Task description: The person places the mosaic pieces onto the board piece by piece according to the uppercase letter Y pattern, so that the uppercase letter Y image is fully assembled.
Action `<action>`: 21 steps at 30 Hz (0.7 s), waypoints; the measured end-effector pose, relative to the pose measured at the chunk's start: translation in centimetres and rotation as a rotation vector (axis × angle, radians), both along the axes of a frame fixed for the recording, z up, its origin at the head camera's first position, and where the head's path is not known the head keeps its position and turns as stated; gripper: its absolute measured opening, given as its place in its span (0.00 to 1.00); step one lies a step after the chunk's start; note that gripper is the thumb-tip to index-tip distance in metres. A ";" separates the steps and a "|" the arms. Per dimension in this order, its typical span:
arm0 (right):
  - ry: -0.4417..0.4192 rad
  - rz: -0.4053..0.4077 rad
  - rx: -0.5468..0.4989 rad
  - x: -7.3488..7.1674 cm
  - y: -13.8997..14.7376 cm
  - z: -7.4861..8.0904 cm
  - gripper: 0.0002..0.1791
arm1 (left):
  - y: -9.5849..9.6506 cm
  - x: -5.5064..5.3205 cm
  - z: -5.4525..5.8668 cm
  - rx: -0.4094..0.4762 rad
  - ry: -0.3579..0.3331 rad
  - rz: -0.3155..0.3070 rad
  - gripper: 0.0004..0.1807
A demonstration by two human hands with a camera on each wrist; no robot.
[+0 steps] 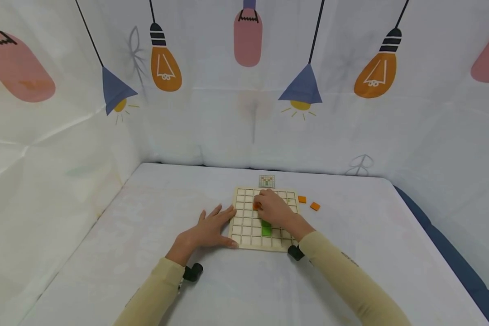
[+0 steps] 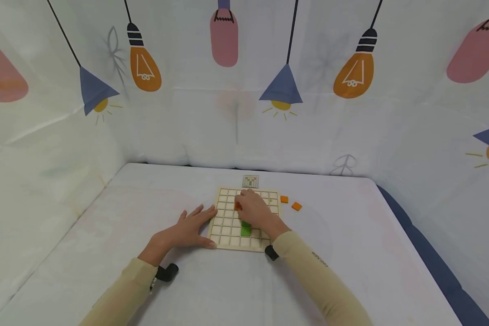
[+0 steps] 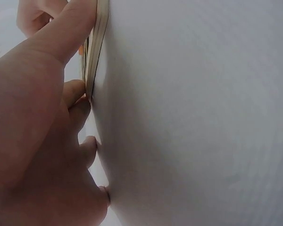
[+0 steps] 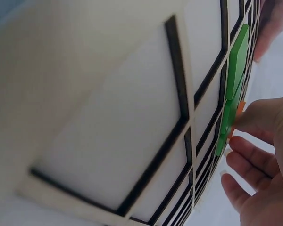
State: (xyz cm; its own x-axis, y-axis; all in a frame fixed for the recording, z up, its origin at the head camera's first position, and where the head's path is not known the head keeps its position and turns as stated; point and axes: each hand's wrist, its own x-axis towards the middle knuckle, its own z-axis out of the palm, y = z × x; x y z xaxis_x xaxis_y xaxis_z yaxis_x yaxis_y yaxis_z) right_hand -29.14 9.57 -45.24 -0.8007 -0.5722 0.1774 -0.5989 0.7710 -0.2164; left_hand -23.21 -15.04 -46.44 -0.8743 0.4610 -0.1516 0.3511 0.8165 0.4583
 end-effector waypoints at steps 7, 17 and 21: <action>0.005 -0.008 0.018 -0.1 0.0 -0.1 0.10 | 0.0 -0.1 -0.1 0.002 0.010 -0.004 0.59; 0.072 0.022 -0.023 -0.1 0.3 -0.3 0.10 | -0.1 -0.2 -0.4 0.000 0.004 -0.001 0.60; 0.058 0.023 -0.023 0.1 0.4 -0.2 0.12 | 0.0 -0.1 -0.4 0.003 -0.002 0.004 0.60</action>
State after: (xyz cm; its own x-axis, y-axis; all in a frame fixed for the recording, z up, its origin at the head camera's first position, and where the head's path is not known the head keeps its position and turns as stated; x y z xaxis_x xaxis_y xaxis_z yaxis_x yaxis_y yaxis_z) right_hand -29.05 9.97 -45.40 -0.7753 -0.5859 0.2360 -0.6287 0.7519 -0.1985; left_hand -23.36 -15.08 -46.86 -0.8760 0.4576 -0.1523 0.3465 0.8169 0.4612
